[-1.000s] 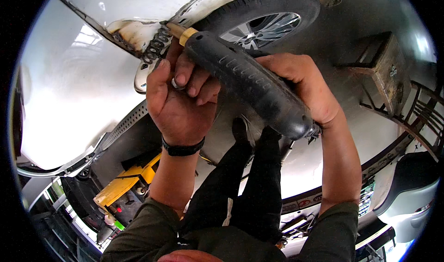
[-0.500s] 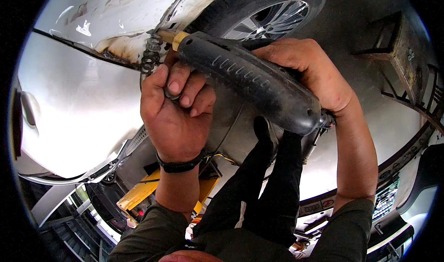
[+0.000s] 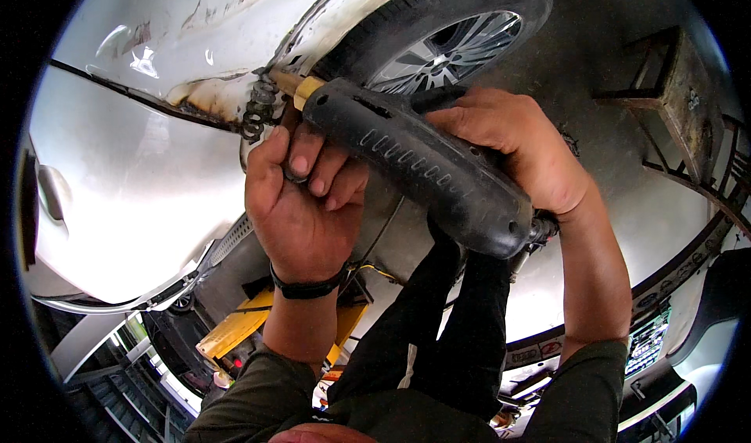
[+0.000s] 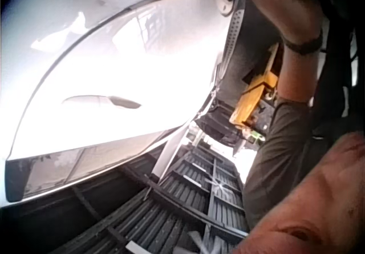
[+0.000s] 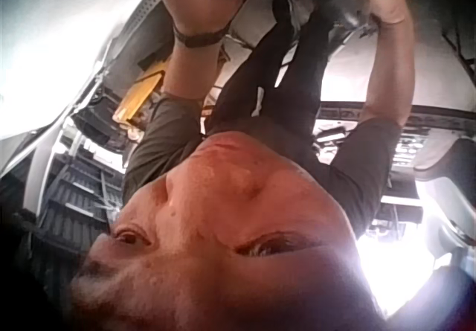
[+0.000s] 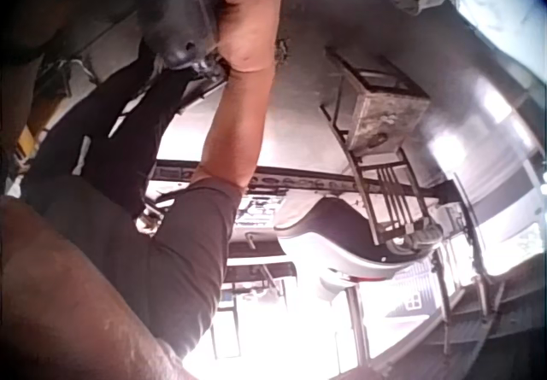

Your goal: The person uses a spot welding puller to attach washers to a damaged car panel, then uses a slide hammer to pull the dents out, and finishes by prying the panel with a metal rod.

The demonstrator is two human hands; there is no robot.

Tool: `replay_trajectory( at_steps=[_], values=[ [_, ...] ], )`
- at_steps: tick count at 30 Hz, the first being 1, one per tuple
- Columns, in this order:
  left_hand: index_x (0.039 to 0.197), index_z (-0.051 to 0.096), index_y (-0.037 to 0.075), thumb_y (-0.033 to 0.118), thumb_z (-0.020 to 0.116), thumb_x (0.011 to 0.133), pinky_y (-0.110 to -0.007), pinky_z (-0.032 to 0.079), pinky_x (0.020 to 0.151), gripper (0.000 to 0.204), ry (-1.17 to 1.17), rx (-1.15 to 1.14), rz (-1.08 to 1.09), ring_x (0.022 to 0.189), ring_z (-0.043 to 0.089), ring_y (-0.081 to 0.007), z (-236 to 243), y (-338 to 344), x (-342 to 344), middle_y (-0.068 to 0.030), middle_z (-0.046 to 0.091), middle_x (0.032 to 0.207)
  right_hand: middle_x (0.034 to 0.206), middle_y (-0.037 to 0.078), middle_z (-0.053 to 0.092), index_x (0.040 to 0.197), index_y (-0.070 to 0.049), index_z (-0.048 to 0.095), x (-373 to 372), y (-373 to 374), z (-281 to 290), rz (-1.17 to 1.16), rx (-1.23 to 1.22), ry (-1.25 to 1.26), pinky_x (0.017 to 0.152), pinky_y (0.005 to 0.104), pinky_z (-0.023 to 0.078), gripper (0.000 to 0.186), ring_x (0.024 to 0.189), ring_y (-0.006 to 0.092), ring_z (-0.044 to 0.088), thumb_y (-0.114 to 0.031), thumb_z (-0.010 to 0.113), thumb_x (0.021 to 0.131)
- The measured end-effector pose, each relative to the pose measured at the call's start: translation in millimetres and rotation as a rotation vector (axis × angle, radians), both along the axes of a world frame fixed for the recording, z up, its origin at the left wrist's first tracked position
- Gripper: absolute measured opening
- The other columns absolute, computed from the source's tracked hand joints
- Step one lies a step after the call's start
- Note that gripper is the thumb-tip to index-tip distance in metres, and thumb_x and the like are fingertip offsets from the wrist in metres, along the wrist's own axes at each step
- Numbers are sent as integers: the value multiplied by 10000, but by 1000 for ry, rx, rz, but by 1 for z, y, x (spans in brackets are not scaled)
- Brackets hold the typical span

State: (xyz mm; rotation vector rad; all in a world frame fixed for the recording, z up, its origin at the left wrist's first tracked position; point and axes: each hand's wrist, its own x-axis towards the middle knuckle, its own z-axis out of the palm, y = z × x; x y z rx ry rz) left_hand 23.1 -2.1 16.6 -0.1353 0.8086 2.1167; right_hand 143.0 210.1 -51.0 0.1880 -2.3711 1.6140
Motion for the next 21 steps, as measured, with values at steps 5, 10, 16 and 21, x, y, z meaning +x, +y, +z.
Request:
replay_trajectory(
  at_steps=[5,10,16,21],
  values=[
    [980,525,121,249,495,1051,-220,372,555,150,-24,22,13,641,443,-50,3,2,2,72,500,769,1158,145,751,1075,-80,777,0,1,-6,55,-31,0,861,406,543,416,975,312,721,-316,821,735],
    [989,535,117,254,494,1054,-217,372,550,157,-2,-14,20,638,443,-46,3,4,2,78,511,775,1171,132,751,1058,-95,782,1,0,-5,34,-86,-19,879,414,544,386,1006,308,721,-309,818,739],
    [991,537,115,268,492,1061,-211,381,544,174,15,-11,13,637,454,-36,3,6,3,87,513,767,1169,137,747,1086,-72,768,3,-4,-3,12,-74,-50,885,400,547,430,1002,308,720,-315,817,734],
    [984,541,118,272,493,1061,-209,381,532,178,22,-12,30,637,457,-31,5,2,3,91,514,769,1104,133,747,1082,-52,753,4,-18,9,-59,-97,-56,874,384,549,396,965,316,714,-247,795,740]
  ],
)
